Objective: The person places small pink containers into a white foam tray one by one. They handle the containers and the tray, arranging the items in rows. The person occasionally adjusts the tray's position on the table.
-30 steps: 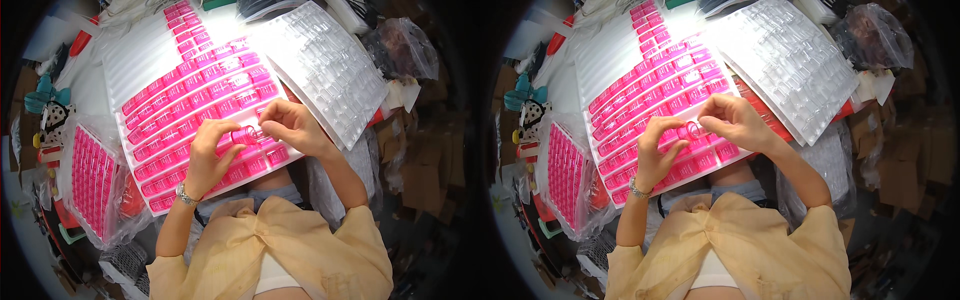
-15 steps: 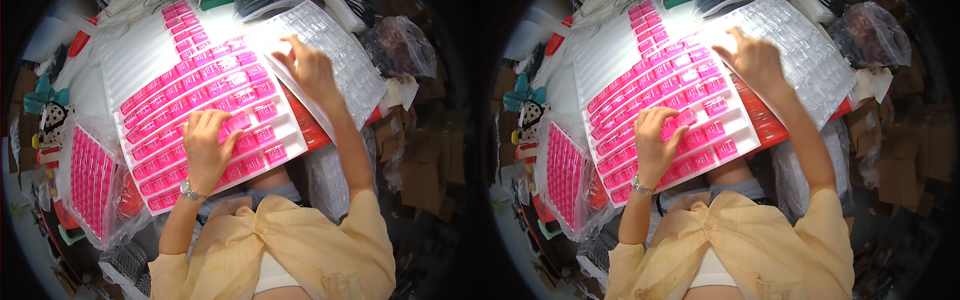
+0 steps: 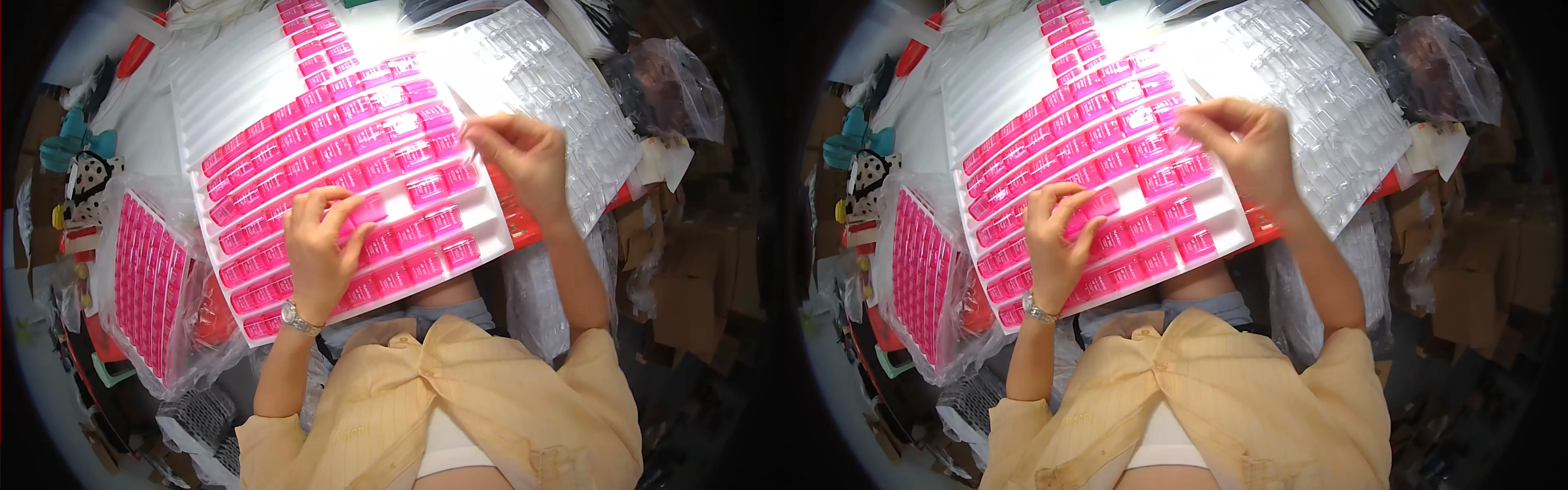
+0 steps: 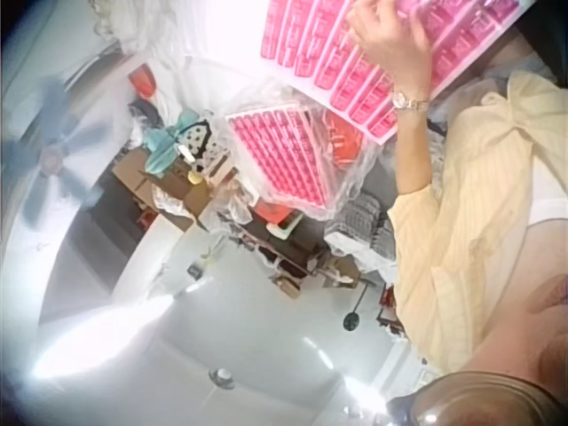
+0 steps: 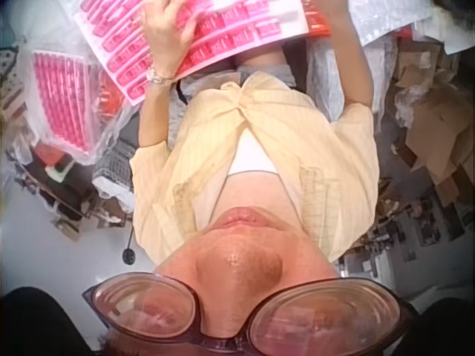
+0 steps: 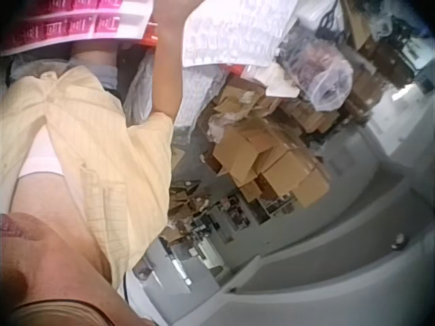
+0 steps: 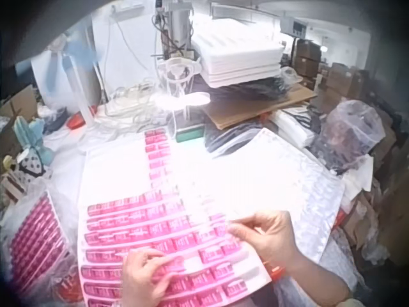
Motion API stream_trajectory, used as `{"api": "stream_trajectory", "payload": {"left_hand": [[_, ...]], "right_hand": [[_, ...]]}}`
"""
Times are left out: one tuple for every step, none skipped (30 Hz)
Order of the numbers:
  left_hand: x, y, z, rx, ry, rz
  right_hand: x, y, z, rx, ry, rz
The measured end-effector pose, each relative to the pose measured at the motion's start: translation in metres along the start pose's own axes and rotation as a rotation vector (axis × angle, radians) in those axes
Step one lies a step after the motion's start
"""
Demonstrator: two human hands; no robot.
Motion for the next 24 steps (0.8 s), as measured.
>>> {"api": "stream_trajectory", "payload": {"left_hand": [[0.001, 0.000, -0.004, 0.022, 0.070, -0.045], [0.005, 0.000, -0.003, -0.079, 0.303, -0.042], [0.010, 0.000, -0.005, -0.180, 0.536, -0.040], [0.018, 0.002, -0.005, -0.282, 0.768, -0.038], [0.019, 0.004, -0.005, -0.328, 0.908, -0.099], [0.021, 0.006, -0.003, -0.374, 1.048, -0.161], [0.023, 0.007, 0.000, -0.420, 1.188, -0.223], [0.020, 0.009, 0.007, -0.423, 1.123, -0.232], [0.011, 0.007, 0.009, -0.354, 0.881, -0.184], [0.004, 0.004, 0.010, -0.284, 0.640, -0.136], [0.001, 0.002, 0.008, -0.213, 0.402, -0.084], [0.001, -0.001, 0.002, -0.112, 0.194, -0.043], [0.005, -0.004, -0.002, -0.094, 0.120, -0.008], [0.014, -0.009, -0.009, -0.068, 0.055, 0.031], [0.020, -0.012, -0.014, -0.050, -0.021, 0.063], [0.024, -0.015, -0.018, 0.004, -0.031, 0.021], [0.025, -0.015, -0.017, 0.001, -0.038, 0.012], [0.025, -0.014, -0.016, -0.003, -0.046, 0.003], [0.023, -0.013, -0.016, -0.006, -0.054, -0.007], [0.017, -0.009, -0.013, -0.042, -0.064, -0.016], [0.005, -0.004, -0.011, -0.071, -0.071, -0.024], [-0.006, 0.001, -0.006, -0.100, -0.078, -0.032], [-0.012, 0.007, 0.003, -0.089, -0.111, 0.000], [-0.018, 0.013, 0.015, -0.080, -0.145, 0.030]], "right_hand": [[0.017, 0.010, 0.011, -0.107, -0.016, 0.075], [0.028, 0.019, 0.020, -0.181, 0.006, 0.078], [0.035, 0.026, 0.027, -0.241, 0.048, 0.054], [0.044, 0.033, 0.035, -0.322, 0.143, 0.036], [0.049, 0.039, 0.043, -0.406, 0.235, 0.020], [0.054, 0.043, 0.048, -0.471, 0.281, 0.071], [0.059, 0.047, 0.053, -0.536, 0.328, 0.124], [0.065, 0.051, 0.056, -0.600, 0.374, 0.178], [0.057, 0.046, 0.048, -0.553, 0.437, 0.195], [0.040, 0.037, 0.036, -0.505, 0.499, 0.213], [0.015, 0.020, 0.023, -0.482, 0.616, 0.104], [-0.009, 0.007, 0.016, -0.425, 0.872, 0.028], [-0.023, 0.000, 0.002, -0.381, 1.115, 0.060], [-0.036, -0.002, -0.018, -0.372, 1.306, 0.105], [-0.037, -0.002, -0.031, -0.367, 1.338, 0.137], [-0.036, -0.002, -0.042, -0.361, 1.369, 0.170], [-0.035, -0.001, -0.049, -0.354, 1.400, 0.207], [-0.039, -0.002, -0.046, -0.379, 1.354, 0.182], [-0.042, -0.003, -0.040, -0.403, 1.307, 0.157], [-0.046, -0.002, -0.036, -0.418, 1.257, 0.130], [-0.057, -0.006, -0.036, -0.332, 1.141, 0.064], [-0.069, -0.010, -0.037, -0.248, 1.023, -0.001], [-0.080, -0.010, -0.038, -0.161, 0.908, -0.069], [-0.085, -0.010, -0.030, -0.186, 0.923, -0.177]]}}
Point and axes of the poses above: each hand's wrist, its own y-axis away from the middle knuckle, its own x-axis out of the palm, z = x × y, the point moved 8 cm from there along -y, towards the middle knuckle, and after that the axes turned 8 degrees about y, right-handed, at the moved point
